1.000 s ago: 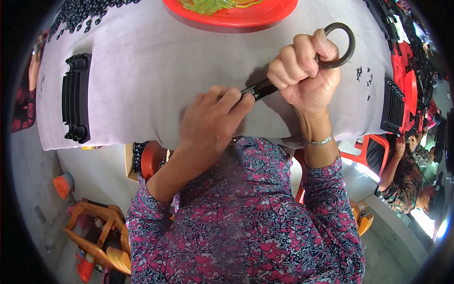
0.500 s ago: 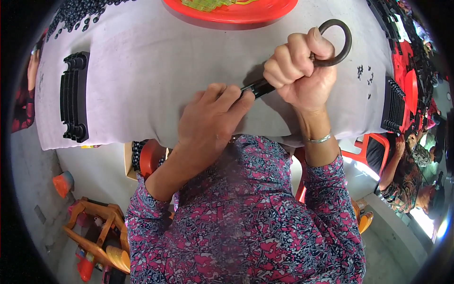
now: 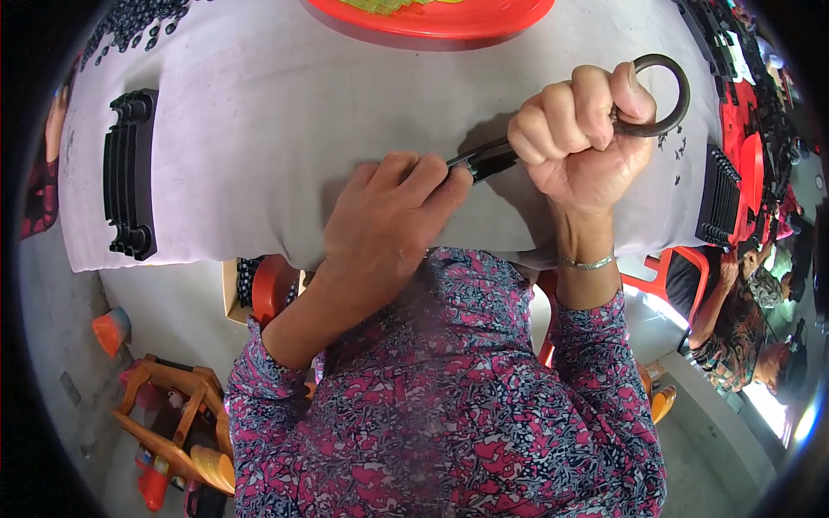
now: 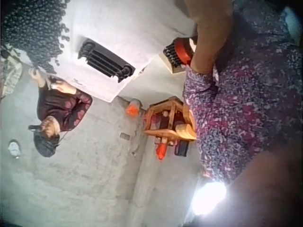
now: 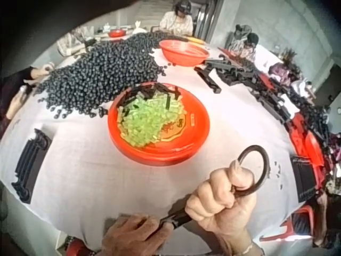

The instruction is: The person assembles small plastic components by inserting small black clips into a larger black plastic housing with a metal loop tool.

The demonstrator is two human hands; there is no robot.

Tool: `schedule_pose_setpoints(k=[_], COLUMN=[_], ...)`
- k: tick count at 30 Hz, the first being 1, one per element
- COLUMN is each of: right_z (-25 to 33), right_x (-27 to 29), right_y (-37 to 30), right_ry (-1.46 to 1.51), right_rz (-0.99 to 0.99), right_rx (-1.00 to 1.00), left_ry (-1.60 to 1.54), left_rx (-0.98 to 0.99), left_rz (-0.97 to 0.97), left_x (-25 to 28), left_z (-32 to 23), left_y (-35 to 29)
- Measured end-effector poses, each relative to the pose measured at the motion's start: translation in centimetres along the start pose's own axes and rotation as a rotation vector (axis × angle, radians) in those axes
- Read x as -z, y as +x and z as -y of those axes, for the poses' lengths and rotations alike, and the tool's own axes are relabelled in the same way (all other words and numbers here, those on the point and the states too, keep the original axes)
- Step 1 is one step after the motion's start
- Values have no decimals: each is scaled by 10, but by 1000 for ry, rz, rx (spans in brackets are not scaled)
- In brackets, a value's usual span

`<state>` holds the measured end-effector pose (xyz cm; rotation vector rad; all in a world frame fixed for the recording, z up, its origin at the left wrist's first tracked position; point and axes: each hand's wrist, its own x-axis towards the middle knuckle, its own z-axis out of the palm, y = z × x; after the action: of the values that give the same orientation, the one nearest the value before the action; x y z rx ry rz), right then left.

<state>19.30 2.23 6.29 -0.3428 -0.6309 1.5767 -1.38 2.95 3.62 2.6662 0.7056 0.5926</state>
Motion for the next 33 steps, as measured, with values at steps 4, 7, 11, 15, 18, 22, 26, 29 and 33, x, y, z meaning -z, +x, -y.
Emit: schedule_pose_setpoints(k=[4, 7, 11, 15, 18, 22, 26, 29, 33], right_z=[-1, 0, 0, -8, -9, -7, -8, -6, -7], right_x=[1, 7, 7, -5, -2, -2, 6, 13, 17], right_y=[2, 4, -2, 5, 4, 5, 1, 0, -1], right_ry=[-10, -39, -73, -109, -118, -121, -94, -43, 7], right_rz=[16, 121, 59, 29, 37, 52, 23, 18, -4], right_rx=[-24, -20, -10, -37, -16, -20, -12, -9, 44], left_ry=[1, -9, -20, -25, -22, -28, -39, -39, -44], left_rx=[-6, -16, -16, 2, 25, -1, -8, -9, 10], left_rz=[-5, -17, -14, -4, 3, -37, -39, -45, -25], left_x=[2, 0, 2, -1, -1, -4, -3, -2, 1], left_z=[1, 1, -1, 0, -1, 2, 2, 1, -1], left_y=[0, 0, 1, 0, -3, -4, -2, 0, 1])
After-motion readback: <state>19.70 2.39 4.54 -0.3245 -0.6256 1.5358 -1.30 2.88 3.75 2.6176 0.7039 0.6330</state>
